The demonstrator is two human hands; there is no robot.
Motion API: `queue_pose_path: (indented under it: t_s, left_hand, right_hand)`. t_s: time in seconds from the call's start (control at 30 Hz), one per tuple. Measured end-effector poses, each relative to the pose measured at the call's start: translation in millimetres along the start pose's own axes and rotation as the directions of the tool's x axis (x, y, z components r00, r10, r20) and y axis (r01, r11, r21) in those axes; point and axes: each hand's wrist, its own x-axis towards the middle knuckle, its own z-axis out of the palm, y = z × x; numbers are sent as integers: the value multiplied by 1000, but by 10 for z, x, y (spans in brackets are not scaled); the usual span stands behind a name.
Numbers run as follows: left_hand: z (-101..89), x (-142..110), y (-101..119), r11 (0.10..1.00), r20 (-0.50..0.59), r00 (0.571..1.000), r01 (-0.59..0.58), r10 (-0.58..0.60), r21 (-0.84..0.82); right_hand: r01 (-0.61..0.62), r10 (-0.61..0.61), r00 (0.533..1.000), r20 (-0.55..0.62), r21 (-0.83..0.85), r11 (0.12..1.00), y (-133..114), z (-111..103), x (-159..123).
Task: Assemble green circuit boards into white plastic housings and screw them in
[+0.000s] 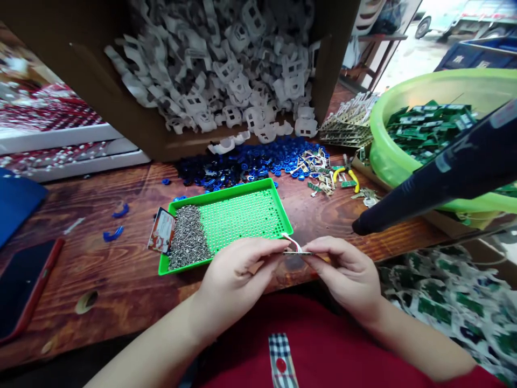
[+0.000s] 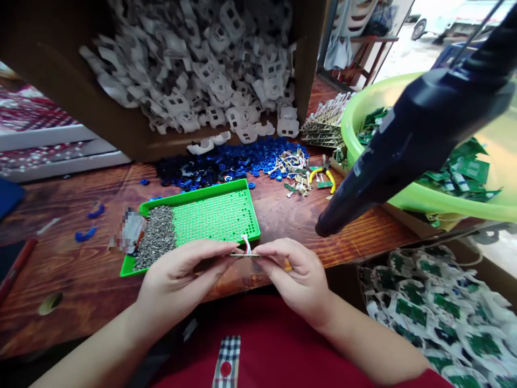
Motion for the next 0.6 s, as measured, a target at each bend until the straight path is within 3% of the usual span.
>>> queue_pose_path:
  t_s: [0.17, 0.47, 0.6]
  left_hand:
    - [-49, -60, -83, 991, 4, 999, -43, 43, 124]
    - [-96, -15, -100, 996, 40, 995, 86, -87, 33]
    - [-228, 93, -114, 978, 153, 971, 165, -184, 131]
  right_hand:
    - [-16, 21, 996, 87, -62, 998, -8, 6, 109]
    - [2, 20, 957, 290, -74, 997, -1, -6, 323]
    - [-6, 45, 948, 315, -123, 992, 42, -59, 487]
